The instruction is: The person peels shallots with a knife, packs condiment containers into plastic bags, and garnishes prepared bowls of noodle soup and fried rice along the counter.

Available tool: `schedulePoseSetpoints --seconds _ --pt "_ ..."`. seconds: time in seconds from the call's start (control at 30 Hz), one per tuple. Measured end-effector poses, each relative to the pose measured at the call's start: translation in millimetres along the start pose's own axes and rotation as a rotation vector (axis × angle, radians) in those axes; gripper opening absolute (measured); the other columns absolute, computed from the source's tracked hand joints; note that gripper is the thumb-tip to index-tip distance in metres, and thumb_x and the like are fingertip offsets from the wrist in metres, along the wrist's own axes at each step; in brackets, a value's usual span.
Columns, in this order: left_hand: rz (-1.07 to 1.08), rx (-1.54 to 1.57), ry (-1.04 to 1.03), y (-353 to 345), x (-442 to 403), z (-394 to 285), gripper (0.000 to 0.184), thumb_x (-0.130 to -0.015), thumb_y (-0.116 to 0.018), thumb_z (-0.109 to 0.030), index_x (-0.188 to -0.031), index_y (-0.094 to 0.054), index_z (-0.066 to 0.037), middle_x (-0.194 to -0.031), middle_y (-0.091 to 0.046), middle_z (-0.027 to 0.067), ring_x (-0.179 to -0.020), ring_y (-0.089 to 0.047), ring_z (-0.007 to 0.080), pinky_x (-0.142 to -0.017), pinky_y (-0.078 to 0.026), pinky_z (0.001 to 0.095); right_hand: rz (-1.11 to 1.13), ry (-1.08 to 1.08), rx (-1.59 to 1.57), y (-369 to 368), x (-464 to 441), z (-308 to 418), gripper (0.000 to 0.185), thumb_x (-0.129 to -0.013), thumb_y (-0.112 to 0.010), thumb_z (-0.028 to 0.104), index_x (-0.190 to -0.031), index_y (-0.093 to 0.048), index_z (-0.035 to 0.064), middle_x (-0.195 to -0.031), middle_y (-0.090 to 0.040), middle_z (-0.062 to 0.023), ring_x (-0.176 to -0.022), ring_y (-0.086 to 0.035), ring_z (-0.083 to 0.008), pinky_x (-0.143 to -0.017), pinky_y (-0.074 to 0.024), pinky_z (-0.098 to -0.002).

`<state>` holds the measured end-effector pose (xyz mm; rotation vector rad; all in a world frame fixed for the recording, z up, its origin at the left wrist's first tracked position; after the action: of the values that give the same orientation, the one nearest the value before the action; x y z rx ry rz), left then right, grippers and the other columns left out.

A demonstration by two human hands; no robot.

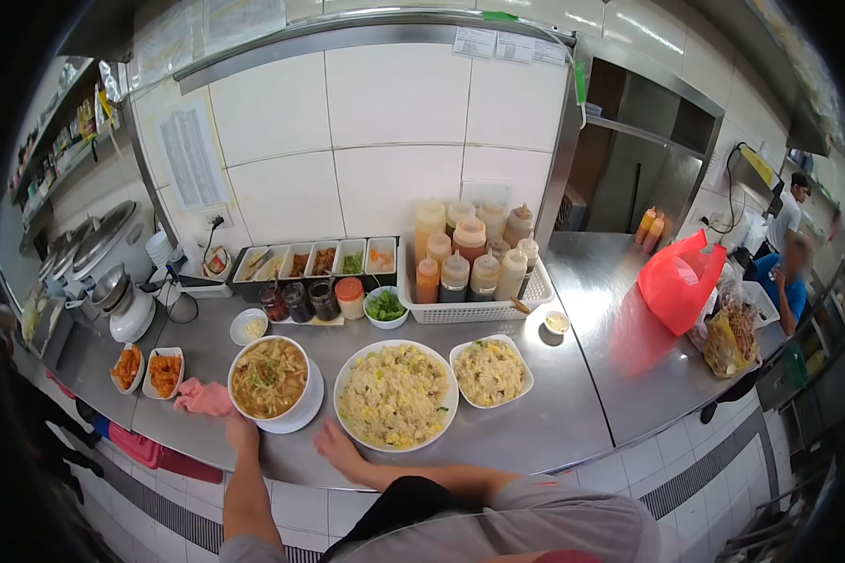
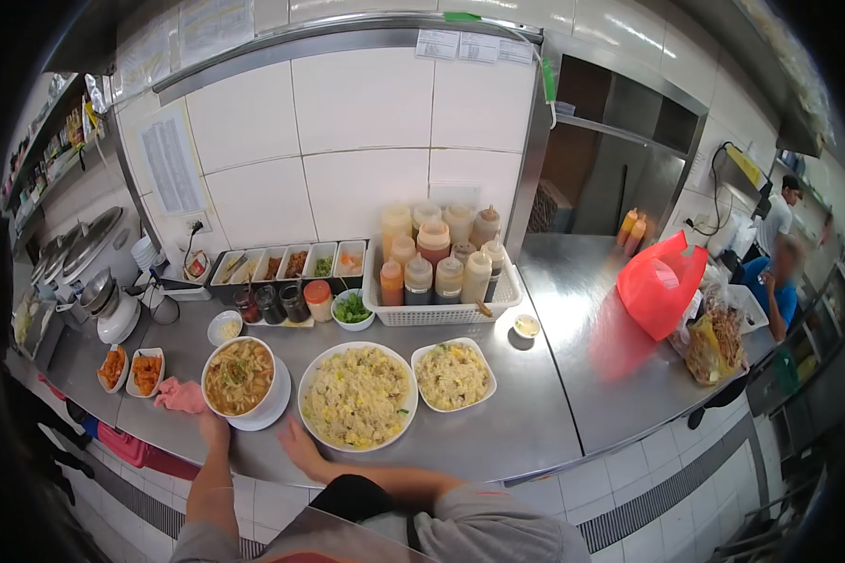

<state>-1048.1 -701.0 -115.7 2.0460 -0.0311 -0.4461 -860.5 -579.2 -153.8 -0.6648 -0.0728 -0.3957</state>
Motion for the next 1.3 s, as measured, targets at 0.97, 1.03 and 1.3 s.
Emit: schedulePoseSetpoints --seconds 0.97,1.03,1.3 --pt "-0.231 1.680 1.308 -88 231 173 0.015 -0.082 -0.048 -0.014 -0.092 -0.056 -0.008 -0.070 -0.053 0.0017 -0.056 -0.052 0.0108 -0.049 -0.042 0.0203 0.260 -0.030 0.367 0 64 9 0.031 -0.087 -0.046 0.025 -0.092 -0.053 -0.0044 -0.065 -0.054 -0.0096 -0.044 -0.043 -0.0088 -0.037 -0.0319 -0.0178" --pt "-0.144 1.702 1.359 -108 253 157 0.016 -0.082 -0.046 -0.014 -0.094 -0.056 -0.008 -0.074 -0.055 0.0018 -0.060 -0.053 0.0115 -0.052 -0.044 0.0213 0.241 -0.027 0.398 -4 64 9 0.033 -0.087 -0.045 0.026 -0.092 -0.052 -0.0053 -0.065 -0.052 -0.0103 -0.042 -0.040 -0.0088 -0.036 -0.0299 -0.0178" --pt "0.276 1.596 1.241 -172 271 88 0.018 -0.080 -0.044 -0.011 -0.095 -0.056 -0.010 -0.079 -0.057 0.0013 -0.068 -0.053 0.0108 -0.058 -0.041 0.0242 0.166 -0.012 0.406 1 60 9 0.034 -0.088 -0.041 0.026 -0.094 -0.051 -0.0057 -0.062 -0.051 -0.0096 -0.037 -0.035 -0.0077 -0.034 -0.0265 -0.0183"
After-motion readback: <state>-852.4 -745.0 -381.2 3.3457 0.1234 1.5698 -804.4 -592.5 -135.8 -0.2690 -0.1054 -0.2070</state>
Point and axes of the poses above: each hand's wrist, its own x-axis away from the middle knuckle, its own y-axis out of the back of the hand, z = x × y, the point moved 5 cm from there along -x, towards the middle knuckle
